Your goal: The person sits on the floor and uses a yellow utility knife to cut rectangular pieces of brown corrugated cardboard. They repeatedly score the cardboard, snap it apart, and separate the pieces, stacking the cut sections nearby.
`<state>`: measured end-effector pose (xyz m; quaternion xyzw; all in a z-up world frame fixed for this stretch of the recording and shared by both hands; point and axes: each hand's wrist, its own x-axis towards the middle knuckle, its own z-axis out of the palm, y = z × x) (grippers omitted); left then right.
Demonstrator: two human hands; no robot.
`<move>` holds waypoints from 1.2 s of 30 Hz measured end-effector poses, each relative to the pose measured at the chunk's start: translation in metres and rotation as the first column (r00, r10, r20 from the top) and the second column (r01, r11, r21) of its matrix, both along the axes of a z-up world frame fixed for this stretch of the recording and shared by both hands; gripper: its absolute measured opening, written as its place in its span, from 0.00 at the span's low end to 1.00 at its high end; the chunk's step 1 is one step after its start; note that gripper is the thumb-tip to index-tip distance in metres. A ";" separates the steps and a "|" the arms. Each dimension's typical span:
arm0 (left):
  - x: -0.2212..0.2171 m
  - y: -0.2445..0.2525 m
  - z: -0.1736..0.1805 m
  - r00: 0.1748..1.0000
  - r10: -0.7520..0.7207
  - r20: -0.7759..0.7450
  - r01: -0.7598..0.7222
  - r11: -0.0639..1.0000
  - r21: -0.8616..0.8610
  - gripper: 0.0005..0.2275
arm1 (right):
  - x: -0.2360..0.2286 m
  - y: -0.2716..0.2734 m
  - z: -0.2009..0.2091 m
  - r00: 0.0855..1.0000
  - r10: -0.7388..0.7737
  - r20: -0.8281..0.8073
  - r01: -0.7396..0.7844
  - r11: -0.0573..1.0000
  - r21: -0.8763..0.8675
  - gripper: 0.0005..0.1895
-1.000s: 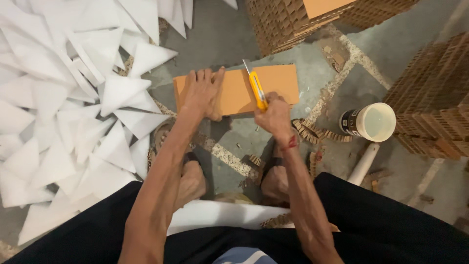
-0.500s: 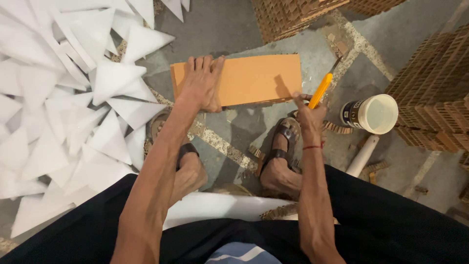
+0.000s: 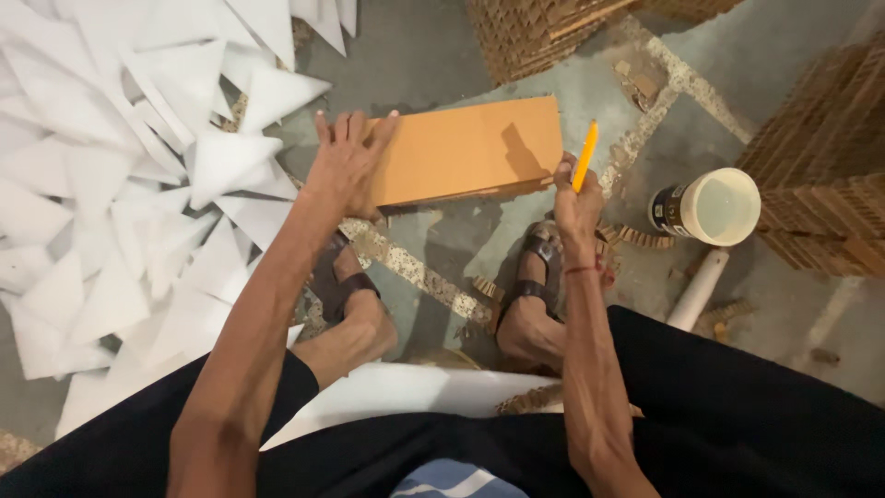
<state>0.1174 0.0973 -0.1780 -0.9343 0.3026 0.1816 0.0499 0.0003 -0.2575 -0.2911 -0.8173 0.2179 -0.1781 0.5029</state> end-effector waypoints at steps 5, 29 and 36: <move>0.018 0.005 0.018 0.984 -0.068 -0.166 0.044 0.989 -0.143 0.61 | 0.003 -0.012 0.037 0.990 -0.117 0.080 0.068 0.889 0.453 0.21; 0.046 0.016 -0.054 0.955 0.292 -0.044 -0.262 0.771 -0.581 0.37 | 0.060 -0.034 -0.027 1.000 0.003 0.007 -0.004 0.989 0.150 0.17; 0.021 -0.008 -0.036 0.999 0.027 -0.024 -0.033 0.951 -0.307 0.68 | 0.036 -0.045 -0.023 0.998 -0.053 0.024 0.045 0.966 0.256 0.17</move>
